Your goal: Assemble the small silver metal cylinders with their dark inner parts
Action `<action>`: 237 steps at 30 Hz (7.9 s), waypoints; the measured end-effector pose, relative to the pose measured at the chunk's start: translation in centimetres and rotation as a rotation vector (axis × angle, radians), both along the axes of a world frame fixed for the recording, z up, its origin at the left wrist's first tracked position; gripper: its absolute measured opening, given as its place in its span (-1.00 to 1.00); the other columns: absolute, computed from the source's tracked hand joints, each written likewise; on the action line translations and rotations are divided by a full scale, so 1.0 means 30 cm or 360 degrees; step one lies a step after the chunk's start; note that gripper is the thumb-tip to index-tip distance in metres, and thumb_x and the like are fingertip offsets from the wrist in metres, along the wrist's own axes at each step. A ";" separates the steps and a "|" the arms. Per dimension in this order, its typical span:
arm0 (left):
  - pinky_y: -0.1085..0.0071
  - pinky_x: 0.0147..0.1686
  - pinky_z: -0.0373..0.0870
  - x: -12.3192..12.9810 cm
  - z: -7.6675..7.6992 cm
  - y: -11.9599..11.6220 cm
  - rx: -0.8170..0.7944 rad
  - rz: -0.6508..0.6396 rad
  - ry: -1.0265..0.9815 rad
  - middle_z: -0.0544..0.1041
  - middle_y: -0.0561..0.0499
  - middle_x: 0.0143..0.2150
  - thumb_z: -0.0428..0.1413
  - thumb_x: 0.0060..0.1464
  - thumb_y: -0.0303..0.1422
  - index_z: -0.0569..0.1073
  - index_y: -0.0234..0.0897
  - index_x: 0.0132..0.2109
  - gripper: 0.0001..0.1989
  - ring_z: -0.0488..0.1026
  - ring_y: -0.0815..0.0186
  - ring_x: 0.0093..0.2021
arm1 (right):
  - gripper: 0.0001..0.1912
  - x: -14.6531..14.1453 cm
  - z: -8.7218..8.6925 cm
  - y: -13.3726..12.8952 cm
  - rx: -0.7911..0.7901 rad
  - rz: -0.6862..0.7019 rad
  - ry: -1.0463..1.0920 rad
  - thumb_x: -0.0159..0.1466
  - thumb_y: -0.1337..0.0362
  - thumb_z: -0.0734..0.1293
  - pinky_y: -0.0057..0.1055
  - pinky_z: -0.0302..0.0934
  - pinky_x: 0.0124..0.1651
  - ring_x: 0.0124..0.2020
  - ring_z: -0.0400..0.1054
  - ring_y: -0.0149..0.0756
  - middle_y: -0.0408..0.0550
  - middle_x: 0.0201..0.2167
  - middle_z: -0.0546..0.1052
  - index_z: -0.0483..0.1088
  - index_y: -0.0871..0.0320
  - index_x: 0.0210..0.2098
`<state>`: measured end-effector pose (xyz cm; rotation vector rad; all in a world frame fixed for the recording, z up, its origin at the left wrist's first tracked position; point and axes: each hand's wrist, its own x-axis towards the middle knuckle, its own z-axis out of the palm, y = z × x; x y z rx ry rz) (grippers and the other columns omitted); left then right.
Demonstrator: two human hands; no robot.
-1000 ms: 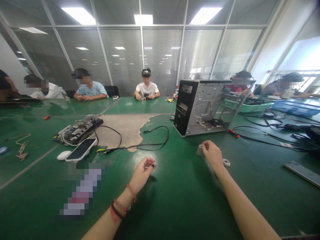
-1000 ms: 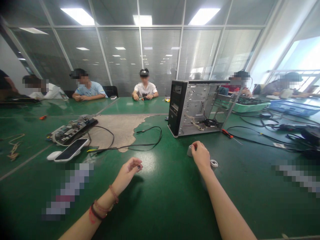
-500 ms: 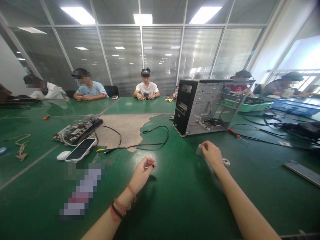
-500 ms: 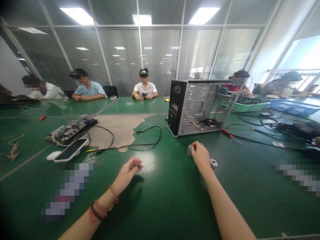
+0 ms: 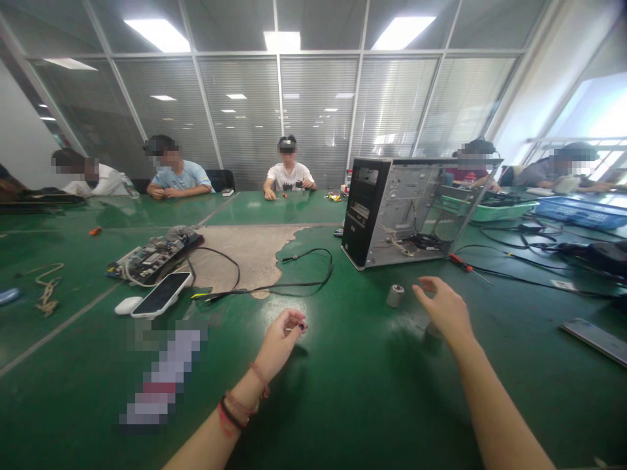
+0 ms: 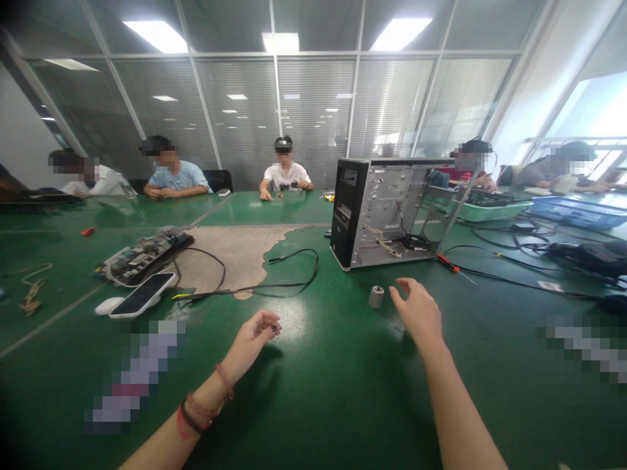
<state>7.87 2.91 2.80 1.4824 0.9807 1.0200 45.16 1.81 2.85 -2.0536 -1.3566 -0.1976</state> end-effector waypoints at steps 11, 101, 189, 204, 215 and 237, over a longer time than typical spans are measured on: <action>0.36 -0.25 0.35 -0.004 -0.007 -0.007 0.0054 -0.0011 0.0084 0.46 -0.02 -0.34 0.06 -0.03 -0.41 0.35 -0.31 -0.23 -0.84 0.42 0.31 -0.31 | -0.49 0.054 -0.201 -0.202 -0.0274 0.0200 -0.0181 0.20 0.06 0.11 -0.20 0.28 -0.10 -0.02 0.31 -0.05 0.11 0.08 0.24 0.17 0.08 0.11; 0.36 -0.31 0.39 0.029 -0.032 -0.022 -0.0160 -0.0367 0.0026 0.43 0.00 -0.25 0.04 -0.03 -0.49 0.30 -0.30 -0.13 -0.75 0.47 0.37 -0.39 | -0.73 -0.616 -0.081 -0.067 -0.0614 0.1196 0.2812 0.17 0.13 0.32 -0.53 0.27 -0.42 -0.49 0.45 -0.43 -0.09 -0.44 0.56 0.28 0.15 -0.22; 0.36 -0.06 0.34 0.047 0.017 -0.076 0.0445 -0.0306 0.0270 0.47 -0.03 -0.18 0.11 0.00 -0.46 0.34 -0.27 -0.12 -0.75 0.43 0.28 -0.14 | -0.59 -0.585 -0.034 -0.118 -0.0033 0.1585 0.0685 0.22 0.19 0.24 -0.30 0.28 -0.11 -0.23 0.41 -0.26 -0.05 -0.16 0.50 0.20 0.02 0.06; 0.31 -0.06 0.31 0.043 0.024 -0.080 0.0730 -0.0196 0.0437 0.43 -0.04 -0.17 0.05 -0.01 -0.54 0.37 -0.25 -0.13 -0.75 0.37 0.24 -0.10 | -0.70 -0.583 -0.052 -0.100 0.0031 0.1483 0.0760 0.25 0.28 0.18 -0.28 0.24 -0.06 -0.17 0.37 -0.23 -0.02 -0.16 0.48 0.30 0.06 -0.03; 0.33 -0.07 0.27 0.043 0.028 -0.077 0.0824 -0.0219 0.0490 0.40 -0.03 -0.17 0.05 -0.04 -0.57 0.38 -0.23 -0.13 -0.71 0.34 0.24 -0.11 | -0.71 -0.585 -0.052 -0.101 0.0025 0.1512 0.0697 0.20 0.38 0.19 -0.32 0.24 -0.10 -0.21 0.36 -0.25 -0.04 -0.21 0.47 0.34 0.08 -0.09; 0.39 -0.10 0.33 0.040 0.014 -0.070 0.0522 -0.0225 0.0434 0.46 -0.02 -0.17 0.11 -0.02 -0.47 0.37 -0.27 -0.11 -0.73 0.41 0.27 -0.15 | -0.71 -0.581 -0.051 -0.099 0.0000 0.1542 0.0588 0.20 0.41 0.17 -0.33 0.24 -0.12 -0.21 0.35 -0.28 -0.04 -0.20 0.47 0.33 0.12 -0.10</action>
